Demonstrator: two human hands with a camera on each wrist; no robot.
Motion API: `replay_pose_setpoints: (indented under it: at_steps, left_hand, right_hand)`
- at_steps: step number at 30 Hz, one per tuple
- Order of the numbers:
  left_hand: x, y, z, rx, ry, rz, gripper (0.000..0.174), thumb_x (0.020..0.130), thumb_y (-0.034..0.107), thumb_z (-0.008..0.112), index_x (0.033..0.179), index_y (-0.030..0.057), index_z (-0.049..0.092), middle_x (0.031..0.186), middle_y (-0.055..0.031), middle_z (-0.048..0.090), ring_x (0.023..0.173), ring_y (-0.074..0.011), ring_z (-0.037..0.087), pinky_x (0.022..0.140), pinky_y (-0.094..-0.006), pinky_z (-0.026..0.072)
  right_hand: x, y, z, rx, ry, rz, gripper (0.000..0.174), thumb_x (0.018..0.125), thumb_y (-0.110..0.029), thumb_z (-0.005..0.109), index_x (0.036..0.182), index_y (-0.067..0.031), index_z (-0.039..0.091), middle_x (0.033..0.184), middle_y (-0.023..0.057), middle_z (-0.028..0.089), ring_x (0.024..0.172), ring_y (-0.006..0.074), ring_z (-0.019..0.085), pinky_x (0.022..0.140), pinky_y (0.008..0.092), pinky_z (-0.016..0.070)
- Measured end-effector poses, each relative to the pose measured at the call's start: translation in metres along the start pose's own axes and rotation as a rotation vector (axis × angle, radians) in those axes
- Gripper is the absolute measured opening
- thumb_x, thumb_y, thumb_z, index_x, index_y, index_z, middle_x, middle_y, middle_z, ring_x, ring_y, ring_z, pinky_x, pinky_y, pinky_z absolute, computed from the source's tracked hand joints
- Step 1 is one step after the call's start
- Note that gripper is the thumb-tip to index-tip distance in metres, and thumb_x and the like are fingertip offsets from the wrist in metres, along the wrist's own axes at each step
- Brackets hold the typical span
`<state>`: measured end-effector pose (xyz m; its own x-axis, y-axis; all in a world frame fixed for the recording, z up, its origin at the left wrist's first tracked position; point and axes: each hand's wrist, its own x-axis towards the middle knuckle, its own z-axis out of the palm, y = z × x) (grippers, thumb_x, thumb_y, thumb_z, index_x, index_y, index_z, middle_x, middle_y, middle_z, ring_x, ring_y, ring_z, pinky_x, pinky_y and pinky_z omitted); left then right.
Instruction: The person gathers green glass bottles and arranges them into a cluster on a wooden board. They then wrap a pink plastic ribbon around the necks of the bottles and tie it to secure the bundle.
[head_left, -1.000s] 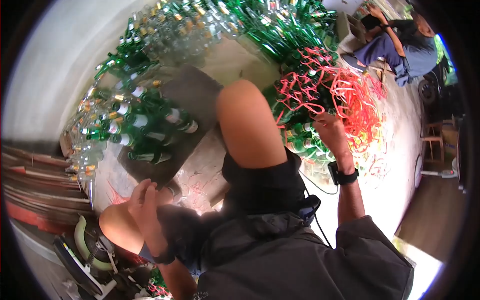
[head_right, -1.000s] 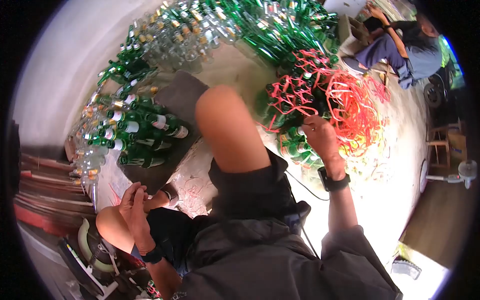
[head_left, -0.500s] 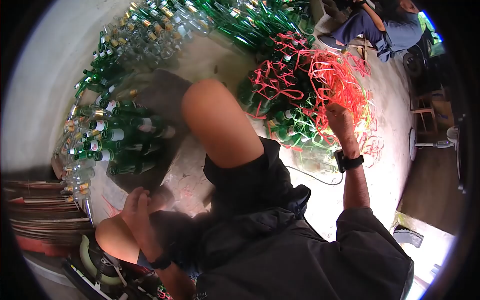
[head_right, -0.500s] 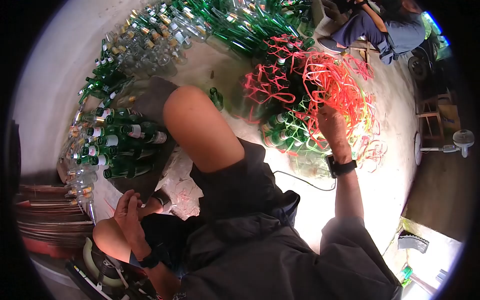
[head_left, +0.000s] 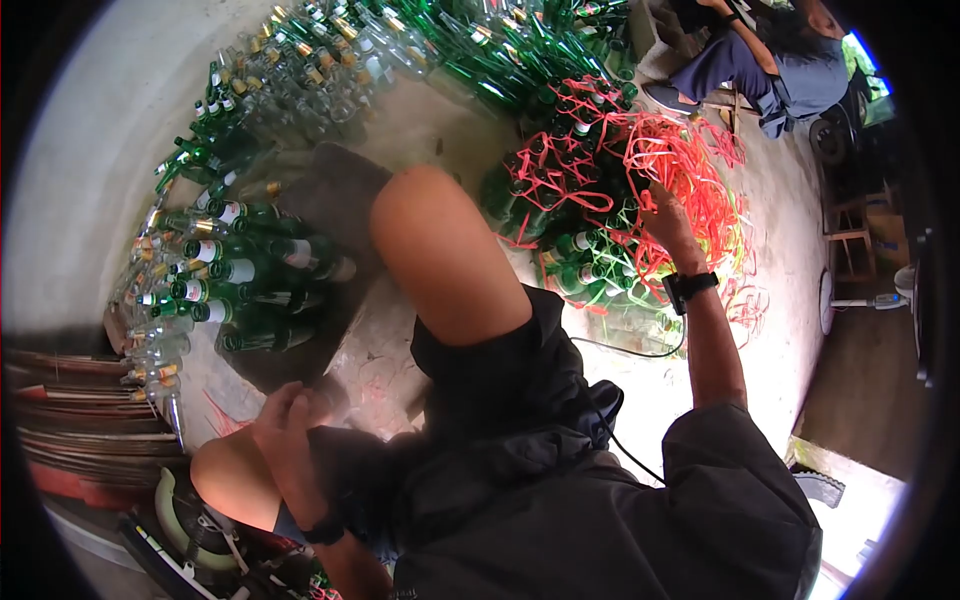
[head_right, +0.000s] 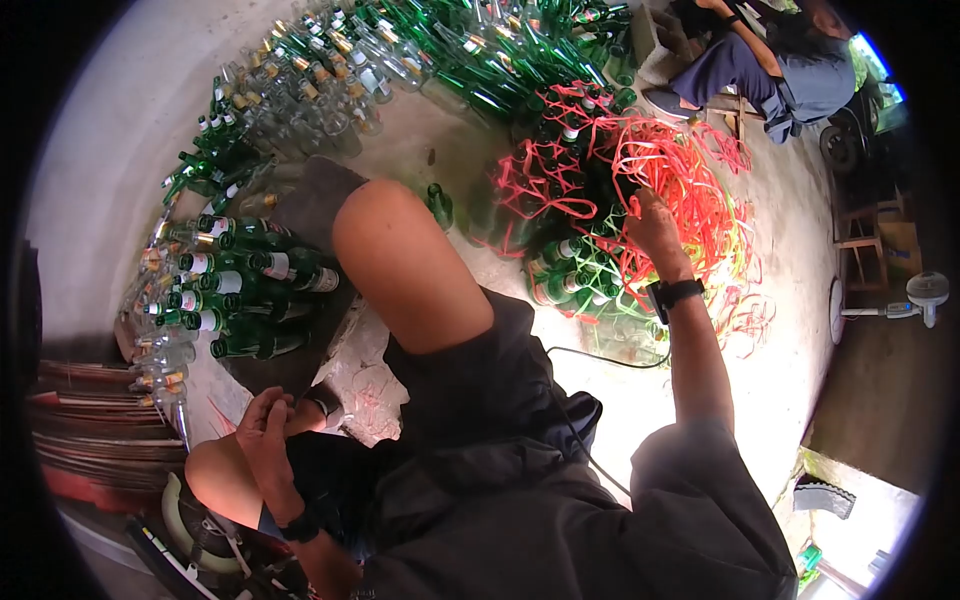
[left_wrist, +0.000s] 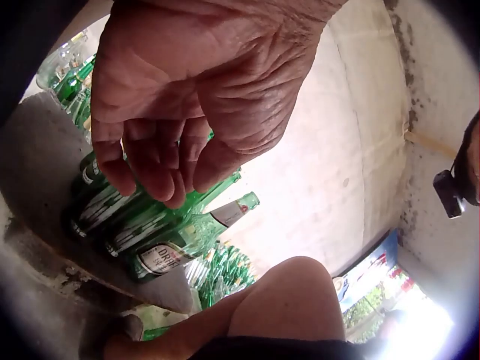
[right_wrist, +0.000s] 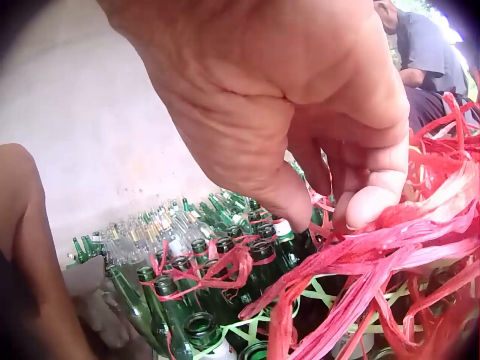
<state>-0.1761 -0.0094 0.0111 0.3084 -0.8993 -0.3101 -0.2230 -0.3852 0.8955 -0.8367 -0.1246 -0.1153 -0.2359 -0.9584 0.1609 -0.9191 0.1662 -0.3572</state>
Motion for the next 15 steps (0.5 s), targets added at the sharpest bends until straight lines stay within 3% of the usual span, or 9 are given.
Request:
replay_pose_setpoints:
  at_steps: [4,6,7,9,13,15]
  left_hand:
    - [-0.001,0.004,0.003,0.023,-0.021,-0.009,0.023,0.094,0.002,0.063,0.116,-0.0046,0.068,0.097,-0.008,0.072,0.083,-0.0101,0.063,0.081,-0.0229,0.0507]
    - [-0.001,0.006,0.004,0.007,-0.026,-0.027,0.023,0.094,0.002,0.063,0.116,-0.0047,0.068,0.096,-0.0079,0.072,0.083,-0.0101,0.063,0.081,-0.023,0.0507]
    - [-0.001,0.006,0.004,0.013,-0.038,-0.01,0.023,0.094,0.002,0.063,0.116,-0.0049,0.068,0.096,-0.0078,0.072,0.083,-0.0102,0.063,0.081,-0.0231,0.0508]
    - [-0.002,0.005,0.004,0.016,-0.046,0.007,0.023,0.094,0.002,0.063,0.115,-0.0051,0.068,0.096,-0.0077,0.072,0.084,-0.0103,0.063,0.081,-0.0232,0.0508]
    - [-0.005,0.005,0.006,0.137,-0.04,0.047,0.022,0.092,0.006,0.064,0.111,-0.0053,0.069,0.094,-0.0086,0.072,0.084,-0.0124,0.065,0.08,-0.0255,0.0523]
    - [-0.007,0.008,0.01,0.206,-0.055,0.09,0.023,0.09,0.009,0.065,0.107,-0.0051,0.071,0.091,-0.0094,0.071,0.083,-0.0141,0.067,0.078,-0.0277,0.0537]
  right_hand:
    - [0.007,-0.006,0.004,0.032,-0.041,0.017,0.053,0.075,-0.008,0.067,0.127,0.001,0.058,0.12,0.026,0.066,0.123,0.0394,0.059,0.104,0.0462,0.0466]
    - [0.009,-0.013,0.005,-0.027,-0.128,-0.017,0.052,0.076,-0.01,0.066,0.127,-0.0018,0.058,0.109,0.0273,0.067,0.112,0.0407,0.064,0.094,0.048,0.0507]
    - [0.008,-0.017,0.005,-0.026,-0.127,-0.018,0.052,0.076,-0.01,0.066,0.127,-0.0018,0.058,0.109,0.0273,0.067,0.112,0.0407,0.064,0.094,0.048,0.0507]
    - [0.005,-0.025,0.001,0.023,-0.143,0.132,0.036,0.08,-0.014,0.07,0.112,-0.0006,0.065,0.088,0.0186,0.068,0.081,0.0306,0.068,0.074,0.0416,0.0527]
    - [-0.005,-0.044,-0.018,0.169,-0.172,0.095,0.019,0.085,-0.015,0.069,0.098,-0.0003,0.069,0.074,0.0143,0.065,0.067,0.0255,0.065,0.065,0.0383,0.0501]
    - [-0.016,-0.068,-0.037,0.233,-0.03,0.077,0.016,0.089,-0.015,0.069,0.088,0.0013,0.07,0.07,0.0125,0.065,0.064,0.0233,0.063,0.064,0.0361,0.0497]
